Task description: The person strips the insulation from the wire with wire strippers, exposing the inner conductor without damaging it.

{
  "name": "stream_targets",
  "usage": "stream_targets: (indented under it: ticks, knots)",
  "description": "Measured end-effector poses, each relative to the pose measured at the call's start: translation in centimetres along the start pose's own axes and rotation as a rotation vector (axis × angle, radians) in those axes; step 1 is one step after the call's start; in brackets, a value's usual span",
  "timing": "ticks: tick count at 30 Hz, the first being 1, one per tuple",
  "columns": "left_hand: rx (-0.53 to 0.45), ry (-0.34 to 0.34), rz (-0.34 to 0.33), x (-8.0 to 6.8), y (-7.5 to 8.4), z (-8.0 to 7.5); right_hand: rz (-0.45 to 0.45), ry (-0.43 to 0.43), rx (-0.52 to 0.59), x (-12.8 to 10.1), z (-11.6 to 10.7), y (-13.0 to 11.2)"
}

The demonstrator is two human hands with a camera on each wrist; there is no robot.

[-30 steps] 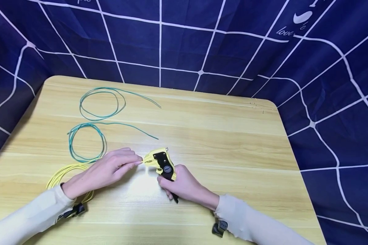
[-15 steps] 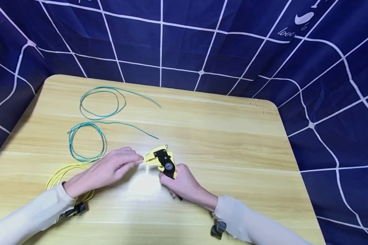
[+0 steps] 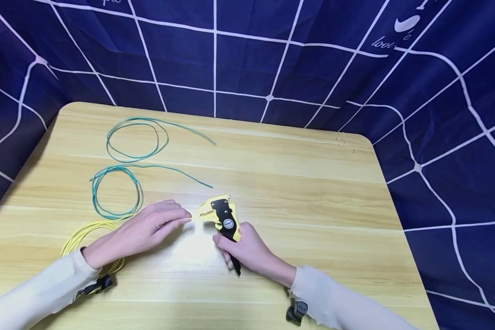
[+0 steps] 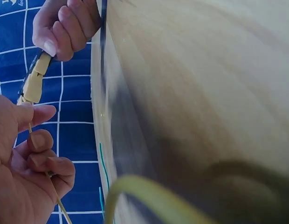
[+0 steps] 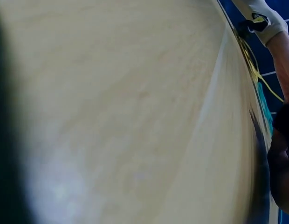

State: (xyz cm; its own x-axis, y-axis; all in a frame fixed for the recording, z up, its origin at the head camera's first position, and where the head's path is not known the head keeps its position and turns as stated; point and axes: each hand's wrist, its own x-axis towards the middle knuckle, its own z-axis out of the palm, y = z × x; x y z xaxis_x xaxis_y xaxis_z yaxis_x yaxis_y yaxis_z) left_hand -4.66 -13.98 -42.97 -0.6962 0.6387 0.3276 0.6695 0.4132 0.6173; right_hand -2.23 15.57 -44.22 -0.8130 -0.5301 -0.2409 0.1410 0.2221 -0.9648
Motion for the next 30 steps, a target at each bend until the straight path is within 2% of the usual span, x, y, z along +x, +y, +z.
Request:
stream_targets:
  ticks: [7, 15, 21, 24, 30]
  knots:
    - [0.027, 0.0, 0.004, -0.1, 0.1, 0.1, 0.004, -0.037, 0.114, -0.2, -0.2, -0.1]
    - [0.065, -0.004, 0.013, -0.1, 0.0, 0.3, 0.03, -0.029, 0.156, -0.6, -0.6, -0.2]
    - [0.087, -0.022, 0.035, 0.0, -0.1, 0.7, -0.046, -0.051, 0.246, -1.0, -1.0, 0.0]
    - [0.093, -0.022, 0.041, -0.1, -0.2, 0.8, -0.064, -0.052, 0.247, -1.1, -1.2, 0.1]
    - [0.11, -0.04, 0.049, -0.2, -0.3, 0.9, -0.021, 0.005, 0.218, -1.5, -1.4, 0.0]
